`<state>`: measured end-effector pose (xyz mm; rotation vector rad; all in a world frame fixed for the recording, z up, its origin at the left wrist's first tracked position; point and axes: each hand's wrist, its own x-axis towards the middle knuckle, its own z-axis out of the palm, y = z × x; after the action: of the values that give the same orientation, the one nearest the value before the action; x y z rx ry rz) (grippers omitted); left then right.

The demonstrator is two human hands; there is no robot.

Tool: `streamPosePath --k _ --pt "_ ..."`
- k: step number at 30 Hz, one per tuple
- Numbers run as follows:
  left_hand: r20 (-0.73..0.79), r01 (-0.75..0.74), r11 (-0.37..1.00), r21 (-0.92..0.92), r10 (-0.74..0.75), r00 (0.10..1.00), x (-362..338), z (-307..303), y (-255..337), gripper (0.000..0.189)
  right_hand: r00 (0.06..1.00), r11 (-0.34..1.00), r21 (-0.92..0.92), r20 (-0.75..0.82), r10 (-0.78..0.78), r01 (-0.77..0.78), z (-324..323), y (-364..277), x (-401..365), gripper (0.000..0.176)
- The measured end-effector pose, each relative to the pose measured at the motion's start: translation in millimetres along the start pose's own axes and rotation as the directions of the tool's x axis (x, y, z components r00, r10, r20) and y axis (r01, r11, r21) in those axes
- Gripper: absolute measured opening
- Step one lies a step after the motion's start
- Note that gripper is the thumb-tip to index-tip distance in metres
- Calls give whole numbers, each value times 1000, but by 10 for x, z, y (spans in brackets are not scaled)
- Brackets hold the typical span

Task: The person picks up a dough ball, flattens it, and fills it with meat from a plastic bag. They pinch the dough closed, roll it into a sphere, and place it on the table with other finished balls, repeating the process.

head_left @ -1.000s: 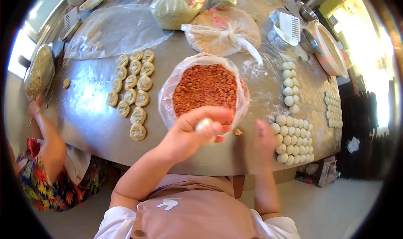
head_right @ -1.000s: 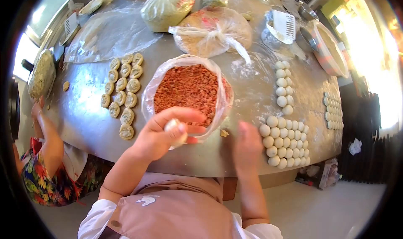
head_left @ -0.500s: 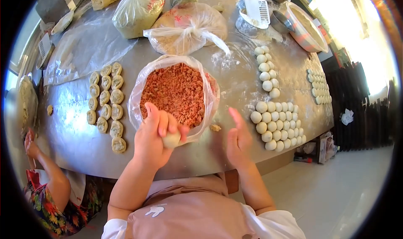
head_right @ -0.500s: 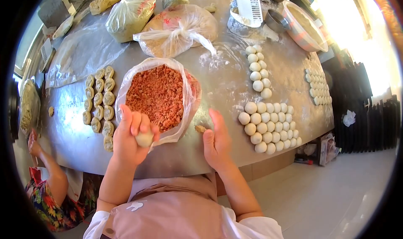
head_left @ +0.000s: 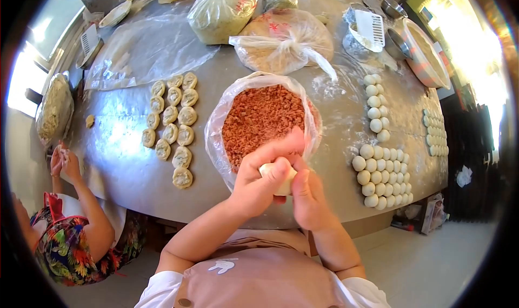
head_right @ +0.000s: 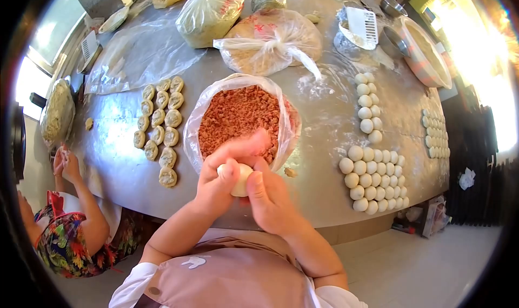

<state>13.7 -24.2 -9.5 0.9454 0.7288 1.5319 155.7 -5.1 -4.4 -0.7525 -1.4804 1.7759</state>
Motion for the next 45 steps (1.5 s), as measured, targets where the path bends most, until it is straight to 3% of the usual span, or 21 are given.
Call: streamPosePath --k 1,2,3,4,5,6,7,9,10,11,12,14,16,19,25,28,31,34,37,43,45 --pt "-10 26 999 29 -25 1000 -38 -16 -6 37 1000 1000 -17 2 -17 17 35 3 -1 49" --pt "-15 -42 999 7 42 999 -3 -8 -71 34 991 975 -182 -5 -132 129 24 -21 44 49" --pt "-19 -106 994 -21 106 994 34 25 -133 36 994 970 -221 -11 -110 105 20 -71 55 47" --pt "-70 -147 987 62 151 986 62 66 -160 44 996 963 -259 -19 -86 78 24 -133 56 46" --pt "37 -165 963 215 160 986 73 -19 -182 45 998 955 -293 -25 -61 51 25 -167 52 45" --pt "-36 -67 995 69 70 997 65 77 -147 46 998 983 -184 -39 -39 31 -6 -109 39 41" --pt "-98 29 997 -77 -37 995 34 157 -102 53 996 975 -216 -79 31 -47 -106 -142 7 41" --pt "-103 21 991 -130 -34 994 17 91 -137 59 974 944 -258 -151 169 -204 -381 -255 -59 40" --pt "-111 12 988 -152 -29 993 3 17 -133 63 959 964 -241 -281 43 -114 -539 -235 -63 39" --pt "-102 34 992 -118 -47 994 -25 -55 -87 62 917 929 -346 -397 -22 -127 -758 -244 -70 41" --pt "-95 55 995 -84 -63 994 -62 -128 1 61 863 883 -444 -496 -100 -153 -1024 -266 -74 43" --pt "-146 111 993 -48 -117 982 -126 -248 151 52 735 533 -696 -651 -189 -480 -1672 -282 -112 47" --pt "-188 119 992 -37 -124 974 -191 -379 208 48 694 492 -682 -693 -196 -542 -2201 -194 -159 49" --pt "-217 134 990 -43 -140 966 -247 -400 247 40 708 294 -726 -681 -188 -621 -2635 -76 -131 46" --pt "-190 237 969 -64 -245 951 -285 -423 212 33 788 38 -812 -576 -217 -583 -2882 198 64 46" --pt "-230 268 961 -74 -278 933 -304 -429 215 32 739 60 -752 -658 -144 -657 -2825 189 114 48" --pt "-247 266 960 -84 -278 928 -314 -437 234 34 784 81 -813 -578 -226 -576 -2814 151 83 48" --pt "-263 251 965 -69 -261 929 -328 -451 252 38 702 182 -742 -669 -243 -645 -2826 146 48 41" --pt "-273 256 965 -55 -261 926 -341 -481 269 39 750 178 -773 -634 -188 -609 -2838 137 42 33" --pt "-291 273 961 -47 -275 916 -391 -488 274 37 779 118 -827 -558 -287 -550 -2887 277 69 28" --pt "-300 257 965 -44 -259 918 -439 -526 326 36 778 187 -817 -577 -250 -546 -2827 166 33 29"
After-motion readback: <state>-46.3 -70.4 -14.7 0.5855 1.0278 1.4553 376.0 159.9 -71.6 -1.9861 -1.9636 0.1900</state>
